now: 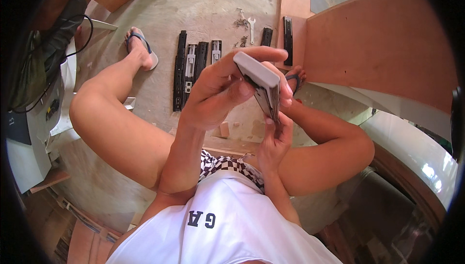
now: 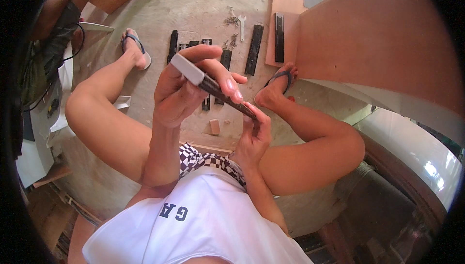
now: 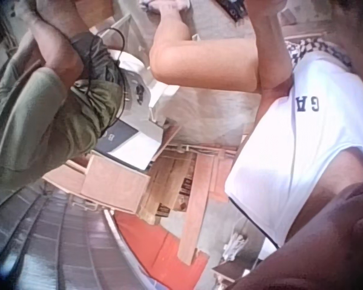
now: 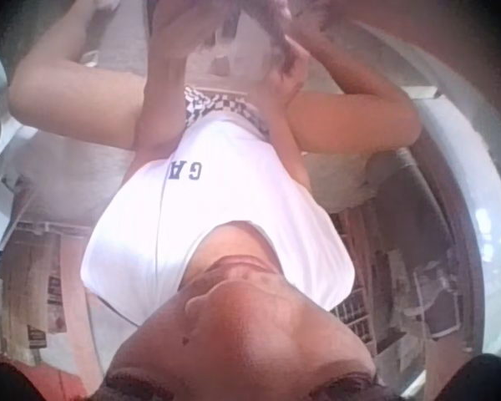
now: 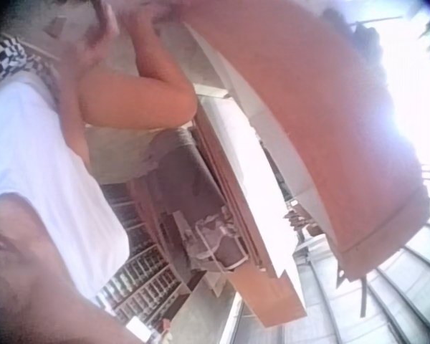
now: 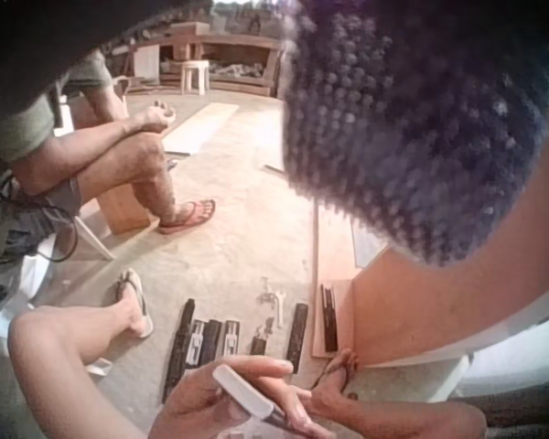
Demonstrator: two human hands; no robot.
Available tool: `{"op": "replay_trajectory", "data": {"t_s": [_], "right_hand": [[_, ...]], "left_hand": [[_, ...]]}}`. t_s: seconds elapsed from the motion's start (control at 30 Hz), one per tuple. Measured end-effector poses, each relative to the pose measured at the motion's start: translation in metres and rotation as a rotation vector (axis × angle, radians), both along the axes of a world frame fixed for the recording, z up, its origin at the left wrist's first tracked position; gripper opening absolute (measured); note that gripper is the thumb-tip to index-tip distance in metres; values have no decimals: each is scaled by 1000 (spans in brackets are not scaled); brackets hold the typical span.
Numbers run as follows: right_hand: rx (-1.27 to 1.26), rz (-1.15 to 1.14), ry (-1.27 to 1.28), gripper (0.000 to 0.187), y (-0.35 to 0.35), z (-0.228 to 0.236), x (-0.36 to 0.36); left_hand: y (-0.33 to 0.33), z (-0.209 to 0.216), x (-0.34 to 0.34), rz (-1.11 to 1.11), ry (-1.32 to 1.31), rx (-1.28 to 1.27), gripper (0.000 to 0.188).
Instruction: The person sits on the floor and handles several long black metal hardware pieces, likely drawer slides or door locks. They pick up individual pieces, turn them over, and inspect the internal mechanisms and mounting holes before placing them back down.
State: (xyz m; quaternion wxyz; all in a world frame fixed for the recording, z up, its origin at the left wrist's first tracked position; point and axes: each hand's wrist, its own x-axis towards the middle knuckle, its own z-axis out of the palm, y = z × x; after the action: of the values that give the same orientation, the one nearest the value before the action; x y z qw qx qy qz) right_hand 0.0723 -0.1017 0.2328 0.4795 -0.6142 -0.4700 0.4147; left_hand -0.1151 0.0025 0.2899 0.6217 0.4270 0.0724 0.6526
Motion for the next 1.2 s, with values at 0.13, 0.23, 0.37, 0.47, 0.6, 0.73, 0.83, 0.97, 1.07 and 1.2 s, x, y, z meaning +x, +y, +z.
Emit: {"op": "replay_trajectory", "data": {"t_s": [0.13, 0.23, 0.37, 0.47, 0.6, 0.73, 0.83, 0.97, 1.07, 1.2], "right_hand": [[-73, 57, 17, 21, -7, -8, 1], [-160, 118, -46, 22, -15, -10, 0], [-143, 159, -14, 22, -15, -11, -4], [-147, 207, -60, 22, -20, -15, -4], [-136, 245, -42, 22, -19, -9, -9], [-201, 241, 76, 25, -18, -14, -9], [-261, 207, 174, 28, -16, -11, -10], [-281, 68, 154, 30, -6, -6, -3], [-348, 205, -167, 32, 13, 7, 5], [-226, 543, -613, 44, 35, 26, 4]], "left_hand": [[1, -8, 3, 97, -49, -228, 34], [7, -20, 6, 198, -48, -355, 32], [13, -20, 12, 357, 44, -571, 32], [21, -34, 14, 496, 145, -670, 33], [26, -54, 4, 474, 185, -779, 33], [31, -66, -7, 487, 299, -756, 35], [33, -73, -17, 467, 285, -762, 36], [33, -86, -17, 481, 133, -910, 29], [31, -92, -7, 436, -259, -1037, 26], [28, -87, -2, 325, -176, -1030, 15]]}}
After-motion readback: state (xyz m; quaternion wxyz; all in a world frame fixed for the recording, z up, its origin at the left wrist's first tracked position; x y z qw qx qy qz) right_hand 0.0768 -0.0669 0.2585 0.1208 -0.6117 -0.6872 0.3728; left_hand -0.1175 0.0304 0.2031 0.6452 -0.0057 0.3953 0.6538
